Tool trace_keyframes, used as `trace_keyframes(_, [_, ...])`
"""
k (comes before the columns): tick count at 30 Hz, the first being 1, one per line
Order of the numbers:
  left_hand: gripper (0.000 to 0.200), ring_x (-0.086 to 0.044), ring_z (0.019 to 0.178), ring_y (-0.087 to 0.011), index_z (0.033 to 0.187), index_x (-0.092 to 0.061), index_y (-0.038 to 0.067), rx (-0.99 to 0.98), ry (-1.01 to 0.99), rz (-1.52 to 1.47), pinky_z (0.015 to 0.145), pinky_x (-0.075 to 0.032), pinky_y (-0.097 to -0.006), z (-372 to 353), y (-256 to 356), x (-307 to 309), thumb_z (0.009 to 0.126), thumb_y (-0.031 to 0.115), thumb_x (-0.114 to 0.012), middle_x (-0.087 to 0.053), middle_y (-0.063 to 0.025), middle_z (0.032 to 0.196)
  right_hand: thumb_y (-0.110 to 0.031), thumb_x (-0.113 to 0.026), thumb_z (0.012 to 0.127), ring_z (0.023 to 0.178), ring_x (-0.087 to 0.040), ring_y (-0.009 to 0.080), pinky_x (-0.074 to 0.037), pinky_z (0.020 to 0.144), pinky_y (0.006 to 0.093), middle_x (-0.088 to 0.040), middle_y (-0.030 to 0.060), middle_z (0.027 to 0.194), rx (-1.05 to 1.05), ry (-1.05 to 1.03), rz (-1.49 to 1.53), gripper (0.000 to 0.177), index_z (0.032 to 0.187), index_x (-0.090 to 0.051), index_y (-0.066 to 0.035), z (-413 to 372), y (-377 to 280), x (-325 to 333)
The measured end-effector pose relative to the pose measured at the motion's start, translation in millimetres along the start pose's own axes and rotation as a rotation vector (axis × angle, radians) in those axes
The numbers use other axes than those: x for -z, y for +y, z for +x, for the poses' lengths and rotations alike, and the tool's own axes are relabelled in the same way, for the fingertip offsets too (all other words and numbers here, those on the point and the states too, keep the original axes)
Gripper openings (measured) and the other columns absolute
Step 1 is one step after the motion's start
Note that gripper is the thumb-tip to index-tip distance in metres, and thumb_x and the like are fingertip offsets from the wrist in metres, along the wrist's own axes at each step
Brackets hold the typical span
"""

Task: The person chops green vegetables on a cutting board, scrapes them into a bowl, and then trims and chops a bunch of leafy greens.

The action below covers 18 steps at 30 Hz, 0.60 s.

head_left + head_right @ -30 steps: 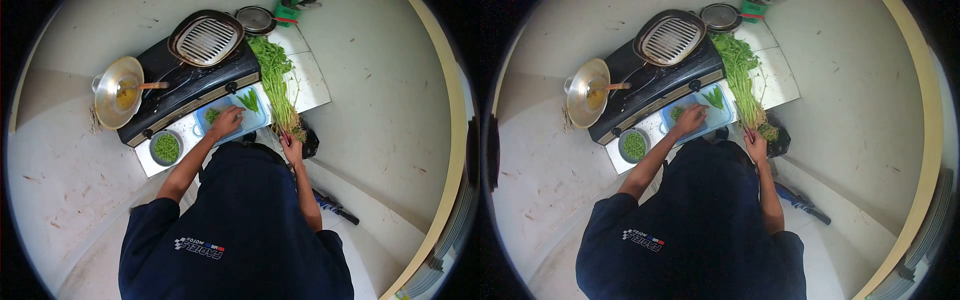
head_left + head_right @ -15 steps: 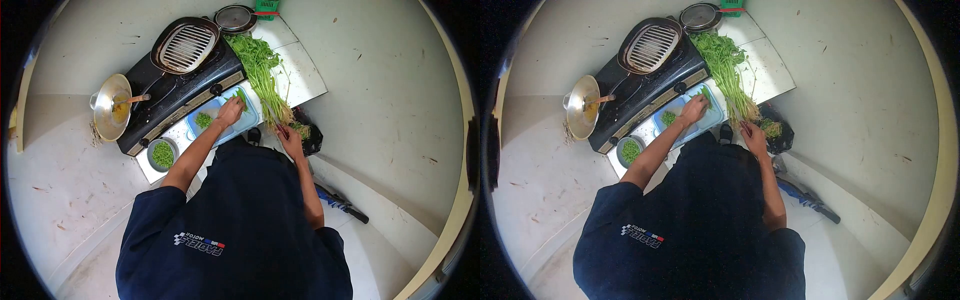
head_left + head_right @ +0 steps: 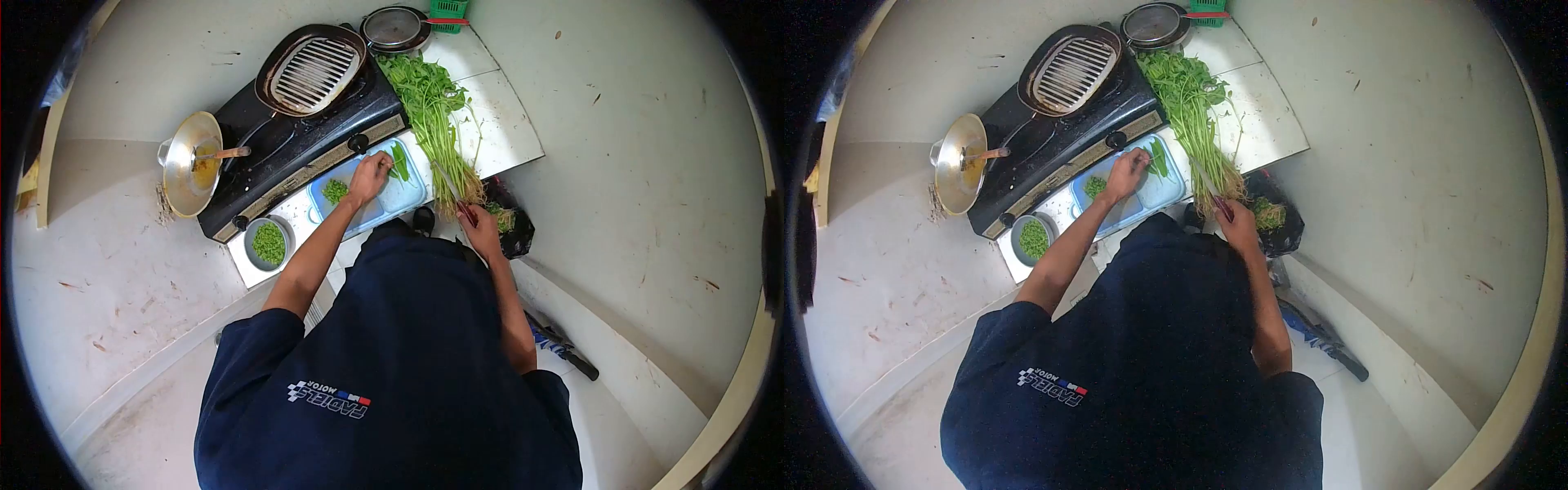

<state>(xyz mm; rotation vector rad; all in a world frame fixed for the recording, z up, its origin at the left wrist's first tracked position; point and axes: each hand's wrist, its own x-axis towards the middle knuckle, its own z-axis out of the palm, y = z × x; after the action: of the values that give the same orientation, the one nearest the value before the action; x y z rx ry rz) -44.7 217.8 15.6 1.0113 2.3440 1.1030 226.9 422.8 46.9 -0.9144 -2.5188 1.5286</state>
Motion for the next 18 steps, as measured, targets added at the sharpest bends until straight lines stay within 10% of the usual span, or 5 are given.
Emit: trace_keyframes(18, [0.036,-0.059,0.109,-0.0353,0.115,-0.067,0.006,-0.326,-0.261,0.295,0.097,-0.051,-0.044,-11.2,-5.6,-0.2,0.08,0.0,-0.064,-0.062,-0.0134,0.11,-0.026,-0.074,0.092,0.075,-0.07,0.0335,-0.054,0.071,0.0419,-0.07,0.0209,0.085,0.096,-0.007,-0.009,0.032,0.108,-0.071,0.002,4.9,-5.4,-5.7])
